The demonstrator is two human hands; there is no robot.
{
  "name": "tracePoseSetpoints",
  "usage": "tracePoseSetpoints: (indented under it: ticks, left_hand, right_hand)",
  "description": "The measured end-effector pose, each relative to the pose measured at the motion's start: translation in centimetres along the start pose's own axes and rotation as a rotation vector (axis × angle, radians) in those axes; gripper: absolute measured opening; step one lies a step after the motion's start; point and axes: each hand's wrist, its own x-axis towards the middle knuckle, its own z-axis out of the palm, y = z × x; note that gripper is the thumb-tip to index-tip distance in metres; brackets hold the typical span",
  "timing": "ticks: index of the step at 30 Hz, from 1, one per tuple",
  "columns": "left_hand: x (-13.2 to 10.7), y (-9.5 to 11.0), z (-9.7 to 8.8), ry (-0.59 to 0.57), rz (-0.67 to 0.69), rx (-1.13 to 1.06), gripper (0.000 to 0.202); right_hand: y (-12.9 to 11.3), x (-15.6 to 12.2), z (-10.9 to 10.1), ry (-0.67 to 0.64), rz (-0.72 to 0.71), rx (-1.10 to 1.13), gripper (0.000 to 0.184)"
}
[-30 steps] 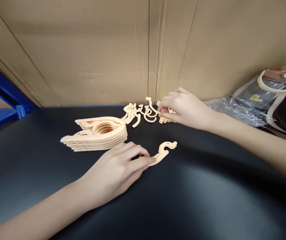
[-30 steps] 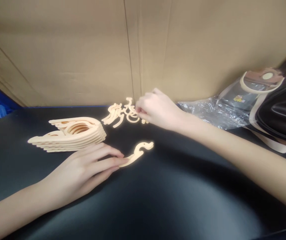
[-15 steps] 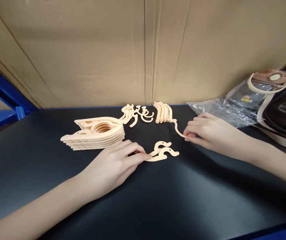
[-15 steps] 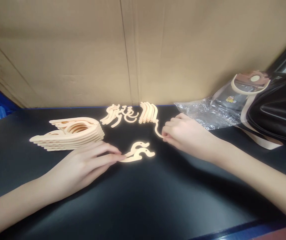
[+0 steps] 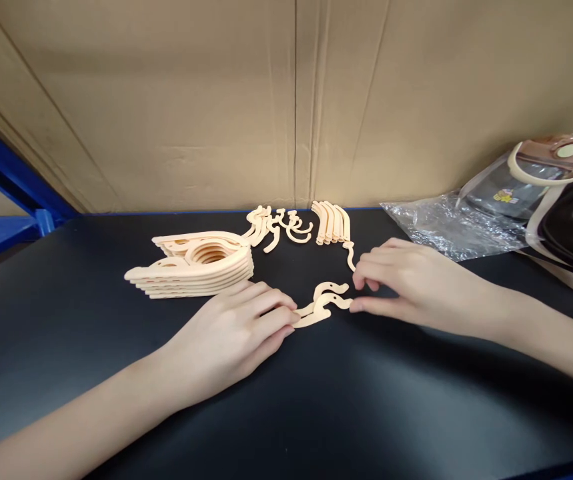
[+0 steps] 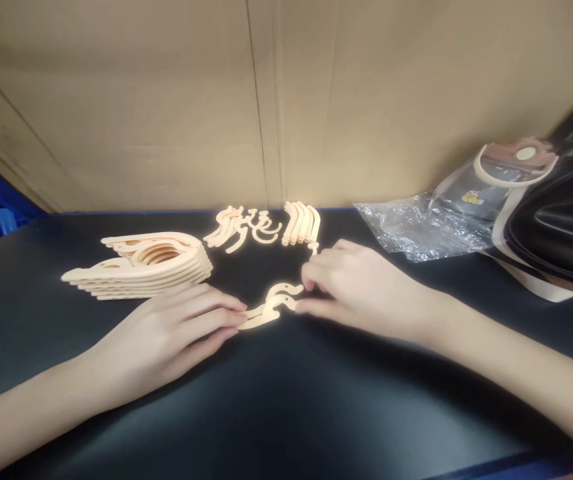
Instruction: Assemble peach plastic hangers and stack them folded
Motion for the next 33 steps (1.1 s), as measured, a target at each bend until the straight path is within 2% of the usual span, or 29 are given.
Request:
tracePoseSetpoints:
  ticks: [5,12,16,19,24,29,33]
  left_hand:
    - [0.0,0.1,0.0,0.000,-0.006,0.023,0.015]
    - [0.0,0.1,0.1,0.017,0.004,0.045,0.020]
    - [0.1,0.2,0.2,0.057,0.060,0.098,0.022]
    - [0.2,0.2,0.3,0.078,0.080,0.117,0.024]
    - [0.2,0.2,0.2,0.079,0.077,0.133,0.025]
    - [0.1,0.1,0.1,0.061,0.071,0.151,0.024]
    - [0.1,0.0,0.3,0.066,0.067,0.148,0.024]
  right_hand:
    - [-1.2,-0.1,0.6,0.014,-0.091,0.004,0.019]
    - [-0.7,0.5,1.6,0.072,-0.055,0.003,0.026]
    - [-0.6,0.4,2.1,0.117,-0.006,-0.020,0.014]
    - [-0.3,0.4,2.5,0.120,0.007,-0.001,0.026]
    - [-0.1,0.5,2.8,0.048,0.011,0.115,0.021]
    - [-0.4,0.4,2.9,0.065,-0.002,0.152,0.020]
    - [-0.1,0.4,2.6,0.096,0.015,0.155,0.026]
